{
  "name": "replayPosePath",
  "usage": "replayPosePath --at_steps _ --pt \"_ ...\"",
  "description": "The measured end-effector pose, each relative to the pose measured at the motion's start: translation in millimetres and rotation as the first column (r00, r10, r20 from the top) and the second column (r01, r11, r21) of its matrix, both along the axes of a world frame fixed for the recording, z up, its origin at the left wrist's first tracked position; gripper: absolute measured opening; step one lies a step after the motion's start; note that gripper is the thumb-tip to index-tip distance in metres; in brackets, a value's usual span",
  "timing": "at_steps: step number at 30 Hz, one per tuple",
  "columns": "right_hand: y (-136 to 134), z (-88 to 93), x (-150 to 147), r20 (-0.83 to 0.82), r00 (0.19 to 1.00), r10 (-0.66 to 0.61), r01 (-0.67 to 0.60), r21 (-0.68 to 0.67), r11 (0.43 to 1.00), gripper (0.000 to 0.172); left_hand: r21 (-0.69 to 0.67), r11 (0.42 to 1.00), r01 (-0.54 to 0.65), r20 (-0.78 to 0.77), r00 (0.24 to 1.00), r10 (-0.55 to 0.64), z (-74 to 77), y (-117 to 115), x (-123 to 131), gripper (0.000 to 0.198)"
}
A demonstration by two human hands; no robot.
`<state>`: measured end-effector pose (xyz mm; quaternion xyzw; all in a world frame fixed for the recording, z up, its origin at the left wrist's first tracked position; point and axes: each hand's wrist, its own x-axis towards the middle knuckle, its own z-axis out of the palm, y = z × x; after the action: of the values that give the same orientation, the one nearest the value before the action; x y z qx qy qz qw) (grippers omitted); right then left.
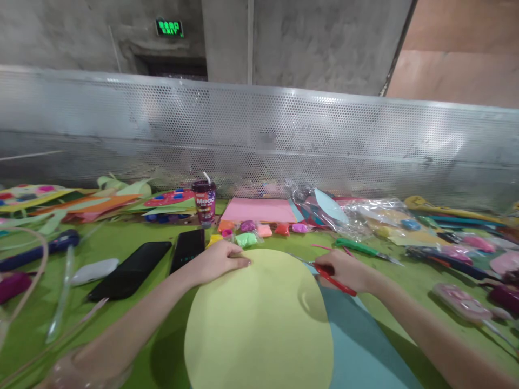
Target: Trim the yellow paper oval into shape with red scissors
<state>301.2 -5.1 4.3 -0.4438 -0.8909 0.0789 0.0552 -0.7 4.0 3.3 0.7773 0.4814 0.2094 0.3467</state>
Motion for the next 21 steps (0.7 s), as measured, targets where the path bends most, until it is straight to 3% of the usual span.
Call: replayPosePath --at_steps 21 --pt "-2.4 4.4 -3.6 0.069 0.997 -0.036 0.033 0.050 0.998 0.012 0.005 1.000 -0.003 0.003 1.000 0.003 0.3 -1.3 0.7 0.035"
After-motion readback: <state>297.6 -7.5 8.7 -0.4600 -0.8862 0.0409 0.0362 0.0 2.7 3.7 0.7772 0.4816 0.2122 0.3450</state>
